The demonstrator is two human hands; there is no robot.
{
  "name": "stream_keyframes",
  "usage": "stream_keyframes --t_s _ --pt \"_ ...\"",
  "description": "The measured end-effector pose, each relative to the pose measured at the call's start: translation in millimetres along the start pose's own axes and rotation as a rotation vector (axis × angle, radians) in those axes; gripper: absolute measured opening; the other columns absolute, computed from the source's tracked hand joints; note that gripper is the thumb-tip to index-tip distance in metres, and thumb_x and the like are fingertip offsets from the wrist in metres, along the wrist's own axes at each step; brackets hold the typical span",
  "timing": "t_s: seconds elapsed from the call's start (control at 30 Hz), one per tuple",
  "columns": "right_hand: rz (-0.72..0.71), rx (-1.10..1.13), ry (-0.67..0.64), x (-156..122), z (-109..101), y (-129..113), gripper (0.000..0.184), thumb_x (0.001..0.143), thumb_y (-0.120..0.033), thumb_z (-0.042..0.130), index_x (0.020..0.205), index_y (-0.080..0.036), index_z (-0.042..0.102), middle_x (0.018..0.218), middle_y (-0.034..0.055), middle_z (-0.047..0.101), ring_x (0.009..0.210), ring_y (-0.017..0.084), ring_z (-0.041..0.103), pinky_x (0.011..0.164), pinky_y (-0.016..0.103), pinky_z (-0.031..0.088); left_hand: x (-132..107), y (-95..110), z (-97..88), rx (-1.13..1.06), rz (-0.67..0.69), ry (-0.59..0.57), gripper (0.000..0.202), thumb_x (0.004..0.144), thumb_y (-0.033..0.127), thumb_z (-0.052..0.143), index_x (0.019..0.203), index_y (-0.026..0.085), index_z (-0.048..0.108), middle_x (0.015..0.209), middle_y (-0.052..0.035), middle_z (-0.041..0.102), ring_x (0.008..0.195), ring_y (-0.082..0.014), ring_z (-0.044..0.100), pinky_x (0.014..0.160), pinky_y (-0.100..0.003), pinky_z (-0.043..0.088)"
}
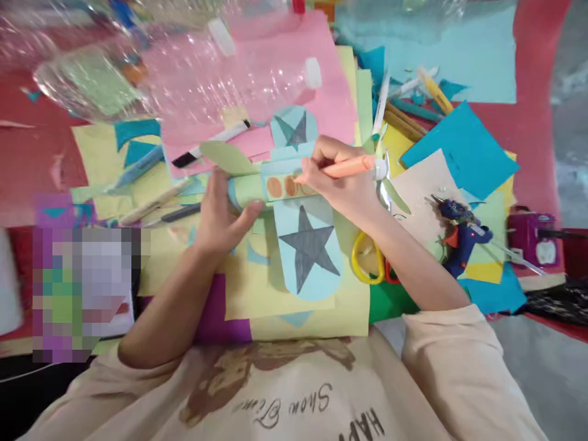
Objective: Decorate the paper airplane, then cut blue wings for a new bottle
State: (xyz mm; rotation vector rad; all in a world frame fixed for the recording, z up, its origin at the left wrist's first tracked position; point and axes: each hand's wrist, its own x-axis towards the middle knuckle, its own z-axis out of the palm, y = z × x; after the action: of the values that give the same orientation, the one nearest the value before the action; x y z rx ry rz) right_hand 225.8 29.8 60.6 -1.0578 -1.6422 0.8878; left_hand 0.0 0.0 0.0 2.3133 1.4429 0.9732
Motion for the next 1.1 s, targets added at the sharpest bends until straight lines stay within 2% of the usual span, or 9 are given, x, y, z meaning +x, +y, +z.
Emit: stream_keyframes --t_s 0.33,0.57,0.73,0.97,1.1 --pt "0.042 -0.062 0.024 -3.7 -3.3 -1.3 0.039 0.087 -0.041 0.060 0.059 -0.022 0.042 0.051 -0.0063 0.040 0.049 0.008 0.048 0.050 0.025 0.041 0.7 1.9 -0.2 -0.019 -0.011 0.007 0.048 0.090 0.057 0.046 0.124 0.023 0.040 0.114 -0.0104 0.058 0.106 -0.0270 0.058 0.088 -0.041 0.050" --pt "0.067 -0.020 0.003 -2.7 -3.4 -3.5 0.040 0.085 -0.041 0.062 0.057 -0.022 0.041 0.050 -0.0060 0.044 0.047 0.008 0.049 0.045 0.026 0.039 2.2 3.2 -2.5 -0.031 -0.008 -0.006 0.046 0.090 0.054 0.048 0.124 0.024 0.040 0.114 -0.0098 0.058 0.105 -0.0271 0.059 0.088 -0.041 0.050" --pt "0.054 0.028 -0.020 -2.3 -2.9 -5.2 0.039 0.083 -0.034 0.063 0.055 -0.022 0.038 0.050 -0.0059 0.047 0.045 0.007 0.048 0.045 0.025 0.038 1.3 2.6 -1.8 -0.031 -0.017 -0.005 0.047 0.090 0.055 0.047 0.125 0.024 0.040 0.115 -0.0099 0.058 0.105 -0.0270 0.058 0.088 -0.042 0.050" --pt "0.043 -0.032 -0.051 -2.3 -3.7 -7.9 0.040 0.081 -0.035 0.063 0.054 -0.023 0.036 0.048 -0.0057 0.041 0.047 0.009 0.047 0.044 0.026 0.035 1.0 1.0 0.7 -0.027 -0.008 0.015 0.049 0.090 0.058 0.045 0.124 0.023 0.040 0.115 -0.0104 0.058 0.107 -0.0267 0.058 0.088 -0.041 0.050" --pt "0.007 -0.048 -0.088 -2.0 -4.2 -6.4 0.036 0.079 -0.029 0.061 0.054 -0.023 0.035 0.048 -0.0059 0.038 0.046 0.009 0.044 0.043 0.026 0.031 1.1 0.8 1.2 -0.037 -0.008 0.008 0.049 0.091 0.058 0.044 0.125 0.024 0.039 0.117 -0.0104 0.057 0.108 -0.0269 0.057 0.090 -0.042 0.049"
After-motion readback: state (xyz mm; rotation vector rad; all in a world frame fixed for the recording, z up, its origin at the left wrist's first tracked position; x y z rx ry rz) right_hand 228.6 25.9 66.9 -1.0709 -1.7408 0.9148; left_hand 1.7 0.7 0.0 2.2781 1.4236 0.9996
